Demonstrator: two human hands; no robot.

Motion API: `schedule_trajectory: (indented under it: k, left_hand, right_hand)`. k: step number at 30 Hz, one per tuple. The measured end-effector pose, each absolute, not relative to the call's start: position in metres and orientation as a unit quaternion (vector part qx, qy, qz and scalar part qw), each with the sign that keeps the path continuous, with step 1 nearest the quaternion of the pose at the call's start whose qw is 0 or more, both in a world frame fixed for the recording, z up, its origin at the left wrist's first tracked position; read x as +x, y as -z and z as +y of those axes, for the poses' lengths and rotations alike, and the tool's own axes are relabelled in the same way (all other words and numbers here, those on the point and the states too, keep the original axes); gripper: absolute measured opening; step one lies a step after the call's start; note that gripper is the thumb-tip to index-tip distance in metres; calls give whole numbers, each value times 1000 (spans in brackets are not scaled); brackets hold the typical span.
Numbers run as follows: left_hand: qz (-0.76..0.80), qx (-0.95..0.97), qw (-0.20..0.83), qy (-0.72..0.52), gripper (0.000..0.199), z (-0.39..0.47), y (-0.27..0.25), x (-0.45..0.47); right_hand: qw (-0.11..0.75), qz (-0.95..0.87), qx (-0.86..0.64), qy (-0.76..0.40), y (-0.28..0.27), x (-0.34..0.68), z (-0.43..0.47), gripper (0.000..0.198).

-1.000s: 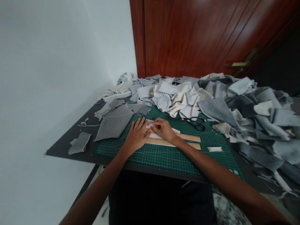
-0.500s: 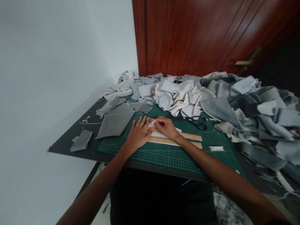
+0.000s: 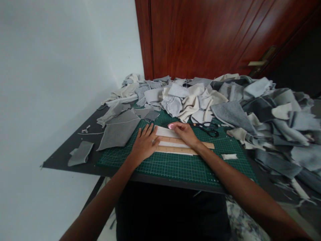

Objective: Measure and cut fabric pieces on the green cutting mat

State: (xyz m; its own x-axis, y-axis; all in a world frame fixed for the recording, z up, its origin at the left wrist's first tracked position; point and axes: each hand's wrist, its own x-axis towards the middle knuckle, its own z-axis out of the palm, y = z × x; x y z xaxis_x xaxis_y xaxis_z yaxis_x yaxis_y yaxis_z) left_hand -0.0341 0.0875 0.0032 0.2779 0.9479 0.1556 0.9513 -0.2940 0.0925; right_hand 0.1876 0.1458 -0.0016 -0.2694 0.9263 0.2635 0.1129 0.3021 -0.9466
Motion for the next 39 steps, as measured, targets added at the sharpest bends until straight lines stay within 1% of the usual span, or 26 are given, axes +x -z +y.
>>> schedule_trajectory:
  k: [12, 17, 20, 30, 39]
  left_hand:
    - [-595, -798, 38, 86, 59, 89, -1, -33]
    - [-581, -808, 58, 85, 57, 90, -2, -34]
    - [-568, -815, 66, 87, 56, 92, -2, -34]
    - [-547, -833, 23, 85, 56, 98, 3, -39]
    - [-551, -829, 25, 93, 54, 95, 1, -36]
  right_hand:
    - [455, -677, -361, -451, 3, 191, 143, 36]
    - [432, -684, -355, -468, 6, 189, 149, 41]
    - [433, -693, -343, -464, 7, 188, 152, 41]
    - [444, -675, -351, -473, 3, 190, 155, 39]
    - [442, -658, -355, -495, 3, 190, 150, 39]
